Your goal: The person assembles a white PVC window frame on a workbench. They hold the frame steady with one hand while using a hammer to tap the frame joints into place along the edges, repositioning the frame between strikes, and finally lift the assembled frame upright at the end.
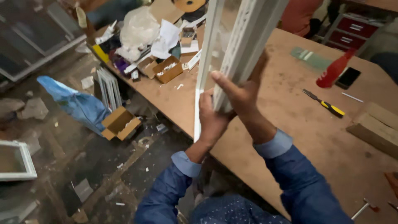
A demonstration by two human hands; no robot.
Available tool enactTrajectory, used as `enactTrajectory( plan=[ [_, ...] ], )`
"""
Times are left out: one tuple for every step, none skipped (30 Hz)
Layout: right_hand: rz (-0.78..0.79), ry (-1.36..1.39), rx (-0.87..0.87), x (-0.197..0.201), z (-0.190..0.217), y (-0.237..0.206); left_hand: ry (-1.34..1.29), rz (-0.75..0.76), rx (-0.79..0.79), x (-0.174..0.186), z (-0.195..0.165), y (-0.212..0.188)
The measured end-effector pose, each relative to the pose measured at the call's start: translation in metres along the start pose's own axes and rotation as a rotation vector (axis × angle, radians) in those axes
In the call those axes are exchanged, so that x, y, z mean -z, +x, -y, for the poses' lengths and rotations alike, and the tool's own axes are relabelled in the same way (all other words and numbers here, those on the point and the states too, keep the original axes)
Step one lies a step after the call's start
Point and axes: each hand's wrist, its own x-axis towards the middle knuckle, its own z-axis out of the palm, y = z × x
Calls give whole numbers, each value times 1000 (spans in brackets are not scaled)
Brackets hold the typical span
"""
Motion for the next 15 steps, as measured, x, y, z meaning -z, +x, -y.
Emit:
enactTrajectory(
  plan=[
    [18, 73, -63, -4, -4, -7, 61, -13, -30, 0, 0, 2],
    [46, 82, -72, -4, -10, -7, 125, -21, -57, 0, 0, 5],
    [74, 92, -82, 0, -14, -3, 161, -2, -50, 1, 0, 6],
    [114, 36, -25, 3, -19, 8, 192, 18, -51, 0, 1, 11],
    [147, -31, 20, 6, -23, 20, 217, 32, -61, 2, 4, 19],
    [177, -97, 68, 7, -24, 33, 172, 75, -107, 6, 9, 25],
    [190, -175, 97, 8, -24, 44, 127, 119, -159, 11, 15, 31],
    [195, -150, 75, 10, -21, 52, 80, 163, -211, 16, 23, 38],
    [200, -126, 53, 11, -19, 57, 89, 205, -326, 21, 36, 50],
    [186, -124, 9, 15, -15, 57, 100, 253, -441, 29, 54, 67],
    [171, -121, -36, 19, -13, 57, 110, 303, -554, 37, 74, 84],
    [138, -170, -60, 25, -12, 51, 115, 213, -602, 43, 99, 109],
    [105, -219, -86, 34, -12, 47, 117, 118, -646, 47, 125, 141],
    [92, -248, -127, 43, -16, 41, 52, 11, -595, 53, 153, 181],
    [79, -278, -168, 56, -18, 31, 149, -190, -445, 52, 178, 219]
  ],
)
